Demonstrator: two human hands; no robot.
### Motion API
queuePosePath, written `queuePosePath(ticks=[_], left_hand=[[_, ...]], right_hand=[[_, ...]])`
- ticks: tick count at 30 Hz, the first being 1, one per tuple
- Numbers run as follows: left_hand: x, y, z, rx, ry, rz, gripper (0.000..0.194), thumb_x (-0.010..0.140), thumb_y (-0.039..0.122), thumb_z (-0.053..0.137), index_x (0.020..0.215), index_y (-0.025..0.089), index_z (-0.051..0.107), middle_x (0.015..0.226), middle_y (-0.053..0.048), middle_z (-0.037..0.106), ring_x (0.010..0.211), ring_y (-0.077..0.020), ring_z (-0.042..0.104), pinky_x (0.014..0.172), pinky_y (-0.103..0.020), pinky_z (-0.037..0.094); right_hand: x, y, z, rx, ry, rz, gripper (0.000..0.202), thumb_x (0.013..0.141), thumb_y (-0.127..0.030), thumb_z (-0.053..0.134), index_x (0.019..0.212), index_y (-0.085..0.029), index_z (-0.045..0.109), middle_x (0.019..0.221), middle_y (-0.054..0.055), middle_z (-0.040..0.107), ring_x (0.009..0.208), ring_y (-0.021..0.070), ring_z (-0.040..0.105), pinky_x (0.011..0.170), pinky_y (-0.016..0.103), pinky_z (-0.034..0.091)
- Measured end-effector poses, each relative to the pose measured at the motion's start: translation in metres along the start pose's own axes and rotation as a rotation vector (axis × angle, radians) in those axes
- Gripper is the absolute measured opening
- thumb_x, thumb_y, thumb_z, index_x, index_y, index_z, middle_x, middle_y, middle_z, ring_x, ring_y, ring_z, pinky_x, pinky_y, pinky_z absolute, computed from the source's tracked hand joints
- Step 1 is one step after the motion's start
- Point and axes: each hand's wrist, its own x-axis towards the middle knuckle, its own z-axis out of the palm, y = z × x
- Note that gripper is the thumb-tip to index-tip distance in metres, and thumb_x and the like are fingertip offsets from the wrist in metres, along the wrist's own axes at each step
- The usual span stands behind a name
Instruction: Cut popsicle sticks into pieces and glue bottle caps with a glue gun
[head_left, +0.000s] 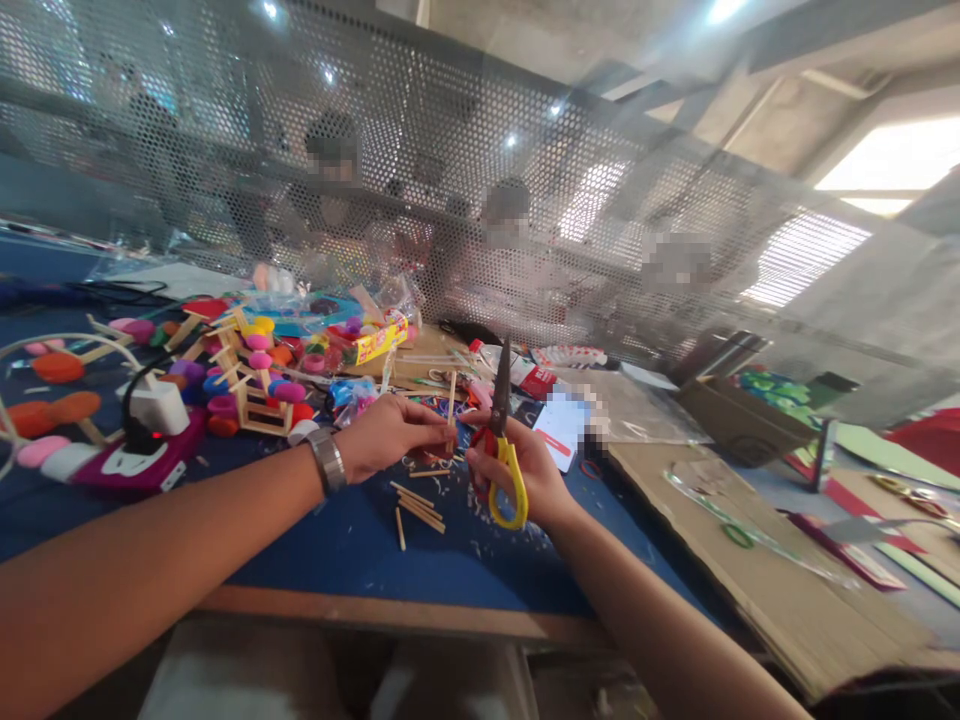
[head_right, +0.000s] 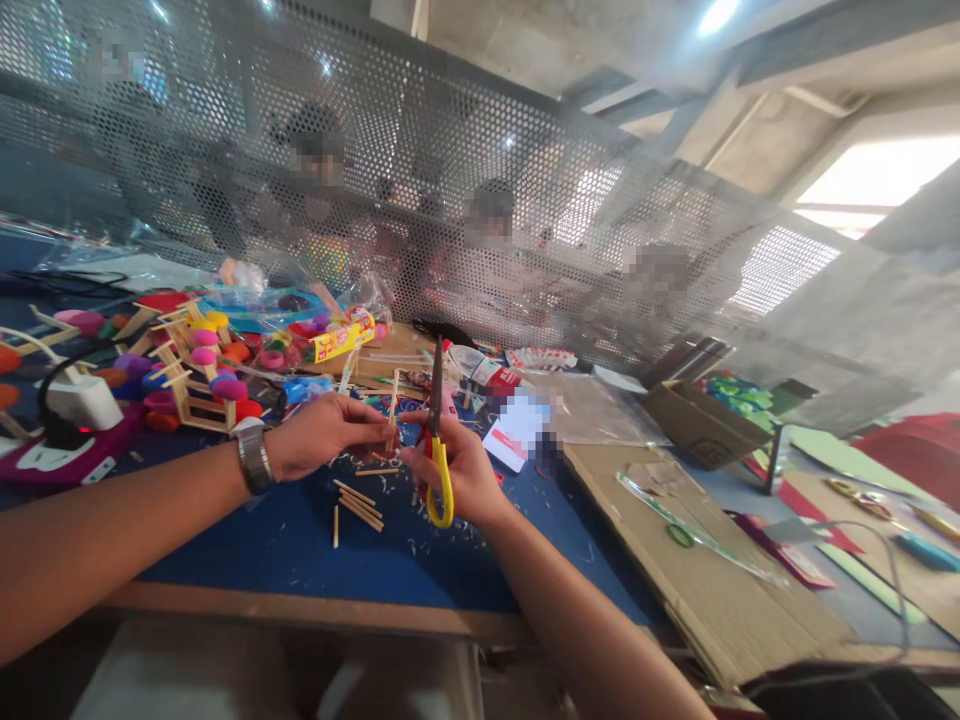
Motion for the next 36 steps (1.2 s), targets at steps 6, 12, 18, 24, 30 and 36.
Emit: queuePosePath(ticks=[6, 12, 18, 24, 30, 36], left_hand=[[-0.001, 0.0, 0.003, -0.078, 0.009, -0.052, 0.023, 0.066, 0.032, 0.09, 0.068, 0.014, 0.075, 0.069, -0.003, 0.073, 0.061, -0.0093, 0.061, 0.061, -0.022, 0.049], [0.0, -0.002, 0.005, -0.116, -0.01, -0.077, 0.019, 0.068, 0.027, 0.088, 0.068, 0.013, 0.076, 0.067, -0.003, 0.071, 0.06, -0.009, 0.06, 0.065, -0.024, 0.05], [0.001, -0.003, 0.005, -0.116, -0.02, -0.086, 0.014, 0.073, 0.023, 0.084, 0.069, 0.013, 0.076, 0.065, -0.003, 0.071, 0.058, -0.0086, 0.061, 0.062, -0.022, 0.049], [0.001, -0.005, 0.005, -0.124, -0.028, -0.093, 0.019, 0.07, 0.028, 0.087, 0.068, 0.013, 0.075, 0.063, -0.003, 0.07, 0.055, -0.0081, 0.061, 0.059, -0.022, 0.048], [0.001, -0.005, 0.004, -0.123, -0.046, -0.085, 0.02, 0.07, 0.028, 0.086, 0.067, 0.012, 0.074, 0.061, -0.002, 0.068, 0.054, -0.0073, 0.057, 0.058, -0.022, 0.046], [0.0, -0.004, 0.005, -0.098, -0.046, -0.067, 0.018, 0.07, 0.027, 0.086, 0.069, 0.013, 0.075, 0.062, -0.001, 0.069, 0.056, -0.0077, 0.059, 0.06, -0.022, 0.048]], right_hand=[[0.001, 0.007, 0.007, -0.068, 0.006, -0.094, 0.06, 0.07, -0.037, 0.085, 0.119, -0.022, 0.055, 0.06, -0.009, 0.052, 0.048, 0.0088, 0.047, 0.047, 0.022, 0.038], [0.001, 0.01, 0.01, -0.126, 0.089, -0.137, 0.054, 0.069, -0.04, 0.085, 0.11, -0.023, 0.055, 0.06, -0.009, 0.049, 0.051, 0.01, 0.047, 0.05, 0.023, 0.038], [0.0, 0.01, 0.011, -0.158, 0.099, -0.156, 0.049, 0.07, -0.038, 0.084, 0.108, -0.023, 0.055, 0.061, -0.009, 0.05, 0.052, 0.01, 0.047, 0.051, 0.023, 0.039], [0.001, 0.01, 0.012, -0.166, 0.113, -0.167, 0.047, 0.069, -0.037, 0.083, 0.105, -0.023, 0.056, 0.061, -0.009, 0.051, 0.052, 0.0104, 0.047, 0.052, 0.023, 0.039], [0.001, 0.011, 0.011, -0.168, 0.111, -0.169, 0.047, 0.068, -0.036, 0.084, 0.104, -0.023, 0.057, 0.061, -0.009, 0.052, 0.053, 0.0103, 0.048, 0.052, 0.023, 0.039], [0.001, 0.013, 0.011, -0.152, 0.098, -0.158, 0.05, 0.068, -0.037, 0.085, 0.104, -0.023, 0.055, 0.063, -0.008, 0.055, 0.054, 0.0105, 0.05, 0.053, 0.024, 0.04]])
